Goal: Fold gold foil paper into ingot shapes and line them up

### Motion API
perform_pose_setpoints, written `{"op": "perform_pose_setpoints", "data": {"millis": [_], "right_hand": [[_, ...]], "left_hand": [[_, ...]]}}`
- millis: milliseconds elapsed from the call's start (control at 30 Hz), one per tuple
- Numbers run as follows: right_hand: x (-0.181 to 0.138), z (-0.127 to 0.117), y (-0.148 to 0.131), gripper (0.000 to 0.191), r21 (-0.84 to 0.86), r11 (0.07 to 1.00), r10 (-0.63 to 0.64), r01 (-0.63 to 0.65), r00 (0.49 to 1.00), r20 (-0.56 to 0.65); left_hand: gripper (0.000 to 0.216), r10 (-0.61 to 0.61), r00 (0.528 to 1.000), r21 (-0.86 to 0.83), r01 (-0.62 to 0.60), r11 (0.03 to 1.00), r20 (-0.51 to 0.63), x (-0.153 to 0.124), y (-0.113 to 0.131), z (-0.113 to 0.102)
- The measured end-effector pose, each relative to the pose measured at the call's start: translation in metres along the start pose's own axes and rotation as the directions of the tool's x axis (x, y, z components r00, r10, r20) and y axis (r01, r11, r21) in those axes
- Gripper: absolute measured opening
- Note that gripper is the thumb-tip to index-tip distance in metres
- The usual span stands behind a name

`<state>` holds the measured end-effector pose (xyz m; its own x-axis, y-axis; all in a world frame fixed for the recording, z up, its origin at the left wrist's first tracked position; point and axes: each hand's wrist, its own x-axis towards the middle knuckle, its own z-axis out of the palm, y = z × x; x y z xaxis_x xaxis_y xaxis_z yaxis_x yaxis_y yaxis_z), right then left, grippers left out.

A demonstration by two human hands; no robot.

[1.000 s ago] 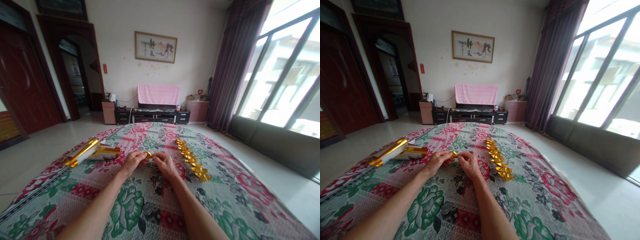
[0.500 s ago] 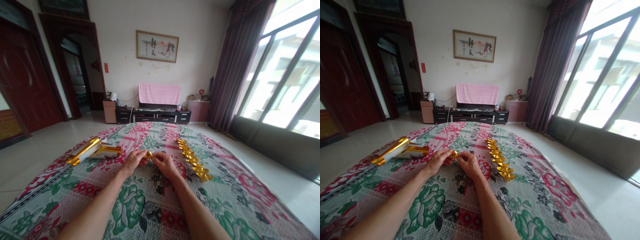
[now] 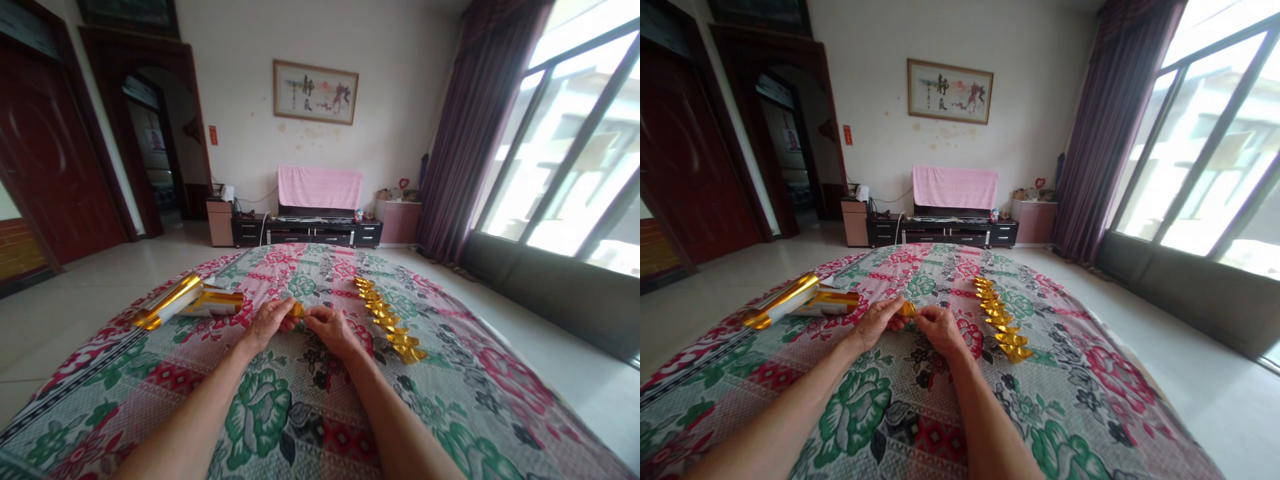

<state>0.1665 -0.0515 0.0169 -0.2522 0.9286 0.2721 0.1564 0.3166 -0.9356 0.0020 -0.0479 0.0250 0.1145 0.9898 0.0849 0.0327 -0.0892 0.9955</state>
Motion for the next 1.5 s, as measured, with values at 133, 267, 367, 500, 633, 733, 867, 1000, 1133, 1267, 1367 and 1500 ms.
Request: {"op": "perform_pose_setpoints", "data": {"millis": [133,267,367,500,633,733,867,1000,1133,1267,1367,1500], "right_hand": [[-0.0005,-0.0009,-0.0038,0.024,-0.013,0.999,0.034,-0.034,0.999,-0.021],[-0.0004,-0.0014,-0.0057,0.023,-0.001,0.997,0.071,-0.071,0.997,-0.029],[-0.0004,-0.0015,-0.0064,0.023,0.01,0.996,0.087,-0.087,0.996,-0.023],[-0.0009,-0.0019,-0.0081,0.021,0.027,0.994,0.105,-0.104,0.994,-0.027],[-0.001,-0.0021,-0.0091,0.019,0.044,0.993,0.113,-0.112,0.993,-0.027],[0.0,-0.0023,-0.0078,0.019,0.034,0.993,0.111,-0.11,0.993,-0.025],[0.0009,-0.0041,-0.0054,0.019,0.008,0.997,0.081,-0.081,0.997,0.001],[0.0001,-0.0071,-0.0048,0.022,-0.046,0.998,0.034,-0.031,0.997,0.075],[0.0,-0.0078,-0.0027,0.024,0.005,0.999,0.054,-0.054,0.996,0.072],[0.001,-0.0066,-0.0012,0.025,0.058,0.993,0.103,-0.105,0.994,0.026],[0.0012,-0.0058,-0.0023,0.025,0.069,0.991,0.113,-0.113,0.994,0.005],[0.0009,-0.0055,-0.0049,0.024,0.051,0.993,0.102,-0.102,0.995,0.004]], "left_hand": [[0.044,-0.01,1.0,-0.011,0.01,1.0,-0.003,-0.0007,0.0006,0.0007],[0.042,-0.018,1.0,-0.035,0.018,0.999,-0.001,-0.001,0.0004,0.001],[0.041,-0.019,1.0,-0.039,0.019,0.999,0.004,-0.0008,-0.0002,0.0012],[0.043,-0.015,1.0,-0.024,0.015,1.0,0.002,-0.0006,-0.0008,0.0014],[0.044,-0.011,1.0,-0.006,0.011,1.0,-0.001,-0.0002,-0.0013,0.0014],[0.044,-0.001,1.0,0.01,0.001,1.0,-0.004,0.0001,-0.002,0.0014],[0.043,0.017,1.0,0.031,-0.016,0.999,-0.026,0.0011,-0.0042,0.0011],[0.043,0.025,0.999,0.049,-0.023,0.999,-0.042,0.0024,-0.0062,0.0002],[0.042,0.027,0.999,0.068,-0.025,0.997,-0.035,0.0019,-0.0058,0.0004],[0.043,0.038,0.999,0.086,-0.036,0.996,-0.025,0.0005,-0.0045,0.0014],[0.043,0.034,0.999,0.09,-0.032,0.995,-0.029,0.0001,-0.0042,0.0019],[0.042,0.035,0.999,0.092,-0.032,0.995,-0.035,-0.0001,-0.0047,0.0021]]}}
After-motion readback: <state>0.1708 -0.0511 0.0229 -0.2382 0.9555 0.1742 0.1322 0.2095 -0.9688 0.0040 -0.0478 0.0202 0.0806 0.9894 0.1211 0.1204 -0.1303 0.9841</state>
